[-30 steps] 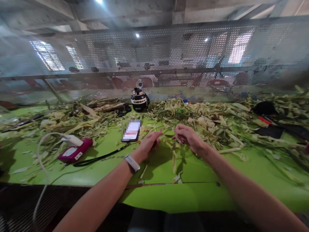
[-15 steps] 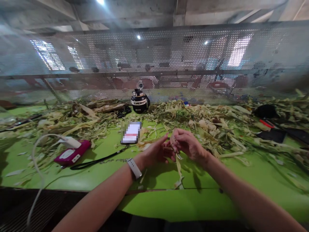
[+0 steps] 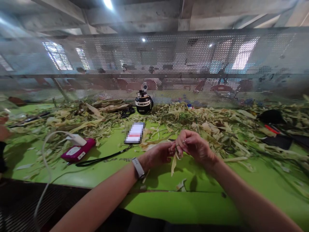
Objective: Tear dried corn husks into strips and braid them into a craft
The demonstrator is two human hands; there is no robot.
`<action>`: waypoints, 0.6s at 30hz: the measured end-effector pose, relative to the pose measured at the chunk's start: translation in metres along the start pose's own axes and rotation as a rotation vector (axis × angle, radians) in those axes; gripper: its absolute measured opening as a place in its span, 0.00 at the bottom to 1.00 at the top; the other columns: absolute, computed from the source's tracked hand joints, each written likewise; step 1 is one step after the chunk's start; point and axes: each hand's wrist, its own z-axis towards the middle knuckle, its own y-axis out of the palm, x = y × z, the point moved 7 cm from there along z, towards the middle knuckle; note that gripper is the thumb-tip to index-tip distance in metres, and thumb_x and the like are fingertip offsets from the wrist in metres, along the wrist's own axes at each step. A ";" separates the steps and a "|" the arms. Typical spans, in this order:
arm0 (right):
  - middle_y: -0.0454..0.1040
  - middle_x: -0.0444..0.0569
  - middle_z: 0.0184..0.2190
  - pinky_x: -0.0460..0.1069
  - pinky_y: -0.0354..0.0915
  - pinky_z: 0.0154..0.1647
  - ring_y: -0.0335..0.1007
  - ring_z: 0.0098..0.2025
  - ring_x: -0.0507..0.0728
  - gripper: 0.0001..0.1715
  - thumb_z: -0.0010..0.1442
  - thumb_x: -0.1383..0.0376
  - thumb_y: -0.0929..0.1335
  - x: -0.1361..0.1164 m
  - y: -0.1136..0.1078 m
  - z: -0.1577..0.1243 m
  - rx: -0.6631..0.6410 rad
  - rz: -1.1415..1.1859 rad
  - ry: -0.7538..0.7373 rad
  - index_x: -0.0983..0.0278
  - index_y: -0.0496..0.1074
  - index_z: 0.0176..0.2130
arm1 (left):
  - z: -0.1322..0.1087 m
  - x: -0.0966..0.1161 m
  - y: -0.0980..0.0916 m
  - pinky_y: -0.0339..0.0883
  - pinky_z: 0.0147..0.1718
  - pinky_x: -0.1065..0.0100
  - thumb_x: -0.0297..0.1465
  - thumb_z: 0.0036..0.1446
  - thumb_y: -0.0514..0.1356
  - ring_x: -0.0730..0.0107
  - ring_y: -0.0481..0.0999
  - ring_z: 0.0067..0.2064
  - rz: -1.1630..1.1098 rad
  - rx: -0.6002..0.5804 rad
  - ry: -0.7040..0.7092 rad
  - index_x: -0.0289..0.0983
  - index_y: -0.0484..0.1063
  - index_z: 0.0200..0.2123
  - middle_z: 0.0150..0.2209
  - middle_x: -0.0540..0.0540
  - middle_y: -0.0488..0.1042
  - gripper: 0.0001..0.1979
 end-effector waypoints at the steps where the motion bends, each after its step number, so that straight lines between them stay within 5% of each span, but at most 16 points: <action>1: 0.63 0.40 0.14 0.49 0.62 0.27 0.65 0.20 0.53 0.06 0.48 0.66 0.67 -0.002 -0.002 0.000 0.003 -0.006 -0.010 0.64 0.65 0.22 | -0.001 0.001 -0.001 0.53 0.20 0.79 0.32 0.44 0.69 0.83 0.66 0.23 0.019 0.021 0.008 0.34 0.69 0.25 0.22 0.53 0.67 0.12; 8: 0.63 0.42 0.14 0.50 0.63 0.30 0.66 0.21 0.53 0.10 0.50 0.64 0.66 -0.017 -0.020 -0.003 0.073 -0.150 -0.104 0.63 0.66 0.20 | -0.006 0.024 -0.011 0.62 0.34 0.73 0.33 0.42 0.70 0.73 0.75 0.37 0.106 0.219 0.264 0.36 0.75 0.33 0.38 0.47 0.77 0.13; 12: 0.70 0.46 0.19 0.51 0.63 0.33 0.68 0.25 0.55 0.12 0.52 0.60 0.65 -0.012 -0.034 -0.003 0.129 -0.515 0.083 0.64 0.67 0.21 | -0.010 0.040 -0.027 0.63 0.40 0.68 0.34 0.36 0.72 0.70 0.75 0.38 0.005 0.385 0.502 0.38 0.76 0.31 0.33 0.49 0.77 0.16; 15: 0.72 0.50 0.25 0.51 0.60 0.29 0.65 0.24 0.54 0.11 0.51 0.58 0.66 -0.013 -0.062 -0.009 0.440 -1.042 0.251 0.64 0.66 0.25 | -0.012 0.043 -0.036 0.63 0.38 0.70 0.34 0.33 0.73 0.72 0.75 0.36 -0.034 0.469 0.557 0.38 0.77 0.30 0.31 0.50 0.77 0.17; 18: 0.72 0.55 0.37 0.51 0.59 0.29 0.64 0.25 0.54 0.11 0.52 0.59 0.66 -0.029 -0.063 -0.015 0.734 -1.456 0.085 0.63 0.68 0.34 | -0.013 0.043 -0.038 0.62 0.35 0.72 0.36 0.33 0.73 0.73 0.75 0.36 0.014 0.512 0.578 0.38 0.78 0.31 0.32 0.50 0.77 0.18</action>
